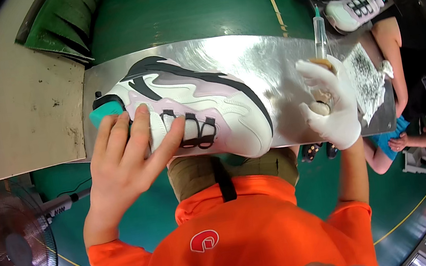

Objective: The person uses a syringe to apply a clear liquid to the seams of white and pink sneakers. They hold each shoe on a metal table, inject the liquid along the edges, and then place the shoe down before picking up the next one.

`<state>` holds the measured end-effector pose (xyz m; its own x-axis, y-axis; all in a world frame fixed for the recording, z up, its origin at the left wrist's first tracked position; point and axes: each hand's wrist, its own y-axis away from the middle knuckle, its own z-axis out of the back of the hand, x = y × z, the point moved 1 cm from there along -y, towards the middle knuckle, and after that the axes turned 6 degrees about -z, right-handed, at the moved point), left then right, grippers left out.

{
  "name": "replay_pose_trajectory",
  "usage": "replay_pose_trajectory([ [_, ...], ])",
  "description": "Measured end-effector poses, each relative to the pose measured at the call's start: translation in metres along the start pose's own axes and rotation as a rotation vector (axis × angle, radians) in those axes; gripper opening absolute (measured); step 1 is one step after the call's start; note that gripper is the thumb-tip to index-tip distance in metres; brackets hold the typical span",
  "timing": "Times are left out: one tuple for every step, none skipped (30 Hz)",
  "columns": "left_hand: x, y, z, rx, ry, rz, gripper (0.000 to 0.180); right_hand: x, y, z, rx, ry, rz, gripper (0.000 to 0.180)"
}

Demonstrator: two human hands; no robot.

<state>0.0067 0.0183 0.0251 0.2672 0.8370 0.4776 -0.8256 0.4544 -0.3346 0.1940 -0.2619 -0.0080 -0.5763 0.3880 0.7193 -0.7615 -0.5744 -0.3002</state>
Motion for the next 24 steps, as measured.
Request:
replay_pose_trajectory([
  [0.003,-0.002,0.001,-0.003,-0.026,-0.020,0.049,-0.004,0.004,-0.004,-0.024,-0.050,-0.033,0.064],
  [0.003,-0.003,0.002,-0.019,-0.007,-0.018,0.049,-0.006,0.010,-0.009,-0.066,-0.135,-0.055,0.067],
  [0.003,-0.004,0.001,-0.034,0.013,-0.017,0.049,-0.008,0.017,-0.014,-0.109,-0.219,-0.076,0.070],
  [0.004,-0.004,0.000,-0.054,0.031,-0.017,0.049,-0.009,0.024,-0.019,-0.158,-0.300,-0.094,0.073],
  [0.008,-0.003,-0.002,-0.062,0.013,-0.049,0.043,-0.012,0.031,-0.025,-0.196,-0.403,-0.199,0.084],
  [0.008,-0.004,-0.004,-0.095,0.043,-0.041,0.042,-0.014,0.038,-0.026,-0.232,-0.474,-0.275,0.086],
  [0.008,-0.003,-0.007,-0.128,0.068,-0.032,0.042,-0.015,0.041,-0.028,-0.269,-0.548,-0.343,0.088],
  [0.012,-0.007,-0.008,-0.171,0.073,-0.025,0.042,-0.015,0.040,-0.028,-0.313,-0.630,-0.389,0.090],
  [0.016,-0.010,-0.008,-0.193,0.098,-0.039,0.044,-0.029,0.048,-0.031,-0.325,-0.699,-0.467,0.093],
  [0.020,-0.014,-0.007,-0.187,0.120,-0.010,0.045,-0.032,0.052,-0.033,-0.347,-0.692,-0.449,0.094],
  [0.021,-0.017,-0.006,-0.186,0.144,0.021,0.045,-0.033,0.055,-0.032,-0.368,-0.680,-0.429,0.094],
  [0.023,-0.020,-0.005,-0.185,0.169,0.055,0.046,-0.036,0.057,-0.032,-0.387,-0.667,-0.409,0.095],
  [0.025,-0.022,-0.011,-0.218,0.176,0.048,0.050,-0.048,0.061,-0.035,-0.382,-0.610,-0.360,0.096],
  [0.026,-0.022,-0.012,-0.226,0.182,0.066,0.051,-0.052,0.063,-0.036,-0.384,-0.594,-0.373,0.095],
  [0.027,-0.023,-0.013,-0.233,0.188,0.085,0.053,-0.055,0.062,-0.037,-0.384,-0.579,-0.385,0.094],
  [0.027,-0.024,-0.012,-0.238,0.194,0.107,0.054,-0.058,0.063,-0.037,-0.380,-0.564,-0.399,0.094],
  [0.027,-0.026,-0.011,-0.248,0.204,0.113,0.056,-0.061,0.064,-0.038,-0.414,-0.584,-0.393,0.090],
  [0.028,-0.027,-0.010,-0.261,0.197,0.113,0.056,-0.065,0.066,-0.039,-0.444,-0.572,-0.372,0.089],
  [0.027,-0.026,-0.011,-0.269,0.199,0.115,0.056,-0.066,0.069,-0.040,-0.471,-0.556,-0.360,0.087],
  [0.025,-0.026,-0.011,-0.277,0.201,0.116,0.056,-0.066,0.068,-0.040,-0.499,-0.540,-0.348,0.086],
  [0.022,-0.027,-0.009,-0.269,0.195,0.136,0.049,-0.063,0.067,-0.036,-0.507,-0.558,-0.368,0.084],
  [0.015,-0.024,-0.010,-0.262,0.166,0.112,0.046,-0.060,0.072,-0.035,-0.500,-0.595,-0.405,0.084],
  [0.008,-0.023,-0.010,-0.255,0.137,0.085,0.043,-0.058,0.073,-0.032,-0.497,-0.632,-0.442,0.083],
  [0.002,-0.023,-0.009,-0.249,0.109,0.056,0.040,-0.057,0.074,-0.029,-0.496,-0.669,-0.479,0.083],
])
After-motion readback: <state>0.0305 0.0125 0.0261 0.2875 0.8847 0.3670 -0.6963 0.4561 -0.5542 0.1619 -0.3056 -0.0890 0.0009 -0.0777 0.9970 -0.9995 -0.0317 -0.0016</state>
